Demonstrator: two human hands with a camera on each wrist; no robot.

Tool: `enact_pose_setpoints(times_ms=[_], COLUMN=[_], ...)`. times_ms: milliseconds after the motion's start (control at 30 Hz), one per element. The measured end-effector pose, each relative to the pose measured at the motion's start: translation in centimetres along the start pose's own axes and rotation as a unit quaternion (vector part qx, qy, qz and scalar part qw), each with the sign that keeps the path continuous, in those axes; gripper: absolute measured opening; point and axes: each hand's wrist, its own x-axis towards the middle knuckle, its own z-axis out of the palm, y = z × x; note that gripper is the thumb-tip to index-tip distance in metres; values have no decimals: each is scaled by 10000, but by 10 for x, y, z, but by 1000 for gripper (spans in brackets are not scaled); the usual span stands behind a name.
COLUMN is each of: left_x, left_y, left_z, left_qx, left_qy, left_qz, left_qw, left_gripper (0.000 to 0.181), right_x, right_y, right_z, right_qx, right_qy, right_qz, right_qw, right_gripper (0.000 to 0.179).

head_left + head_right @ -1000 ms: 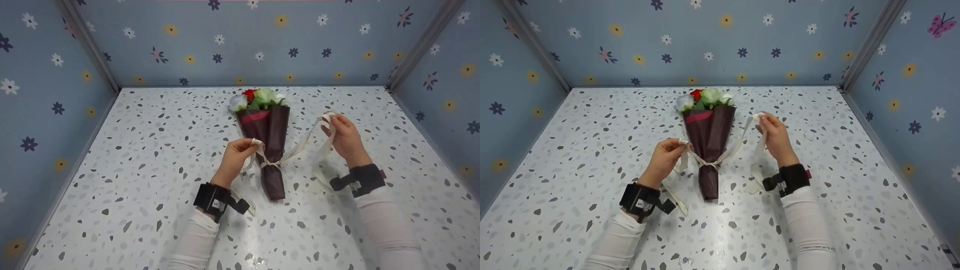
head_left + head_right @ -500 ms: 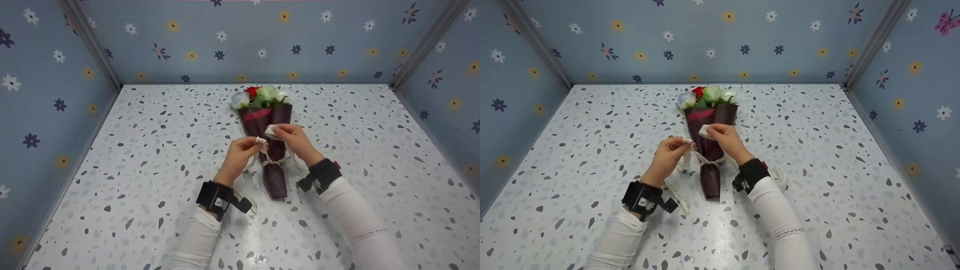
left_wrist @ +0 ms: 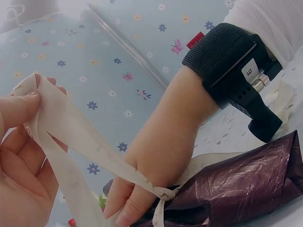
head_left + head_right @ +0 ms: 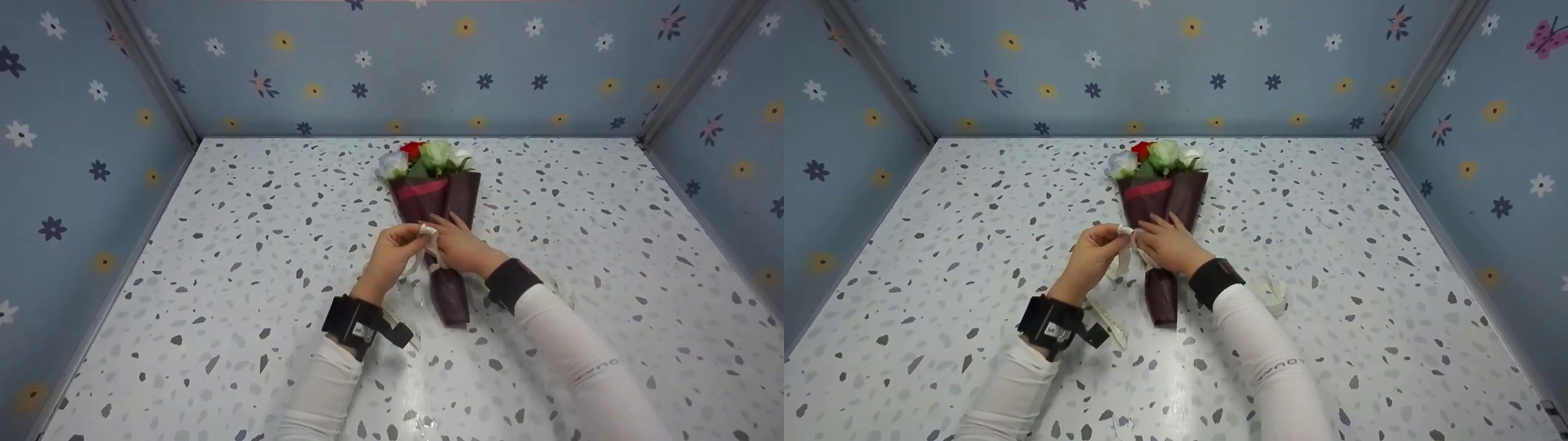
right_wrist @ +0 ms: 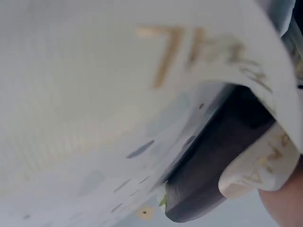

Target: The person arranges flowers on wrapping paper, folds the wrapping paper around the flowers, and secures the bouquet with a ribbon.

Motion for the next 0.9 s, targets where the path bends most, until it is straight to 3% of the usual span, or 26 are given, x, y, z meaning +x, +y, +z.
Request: enact_pose_setpoints(times_ms=[100,233,367,467,600,733,900], left_x=[0,-1,-1,0,1,1,0], left_y=[-1,-2,-3,-3,-2,-1,-3], left_z=[0,-1,-1,-1,-1,0,0], left_qx=[91,262,37,-317,-476,-316,-249], left_qy=[-35,-137,-306,-461,-569,-598,-624], left_qz=[-45,-88,-40,-13,-59,-80,-65], left_qw=[9999,9995,9995,9984,9972,9977,9977], left_gripper=[15,17,10,17,23,19,22], right_x=[-3,-9,-17,-23,-30,-33,-33], right_y=[4,8,6,-3,-23,-39,-49], right_z=[-2,-9,-17,-24,-32,-35,-30], right_qx=[434,1049,1529,1970,2298,2232,2036], right_qy=[179,1051,2084,2615,2753,2785,3307], right_qz=[-176,-592,-575,-456,-692,-992,-1015], right_qw=[9987,9871,9643,9438,9309,9289,9159], right_gripper=[41,32,23,21,19,22,16])
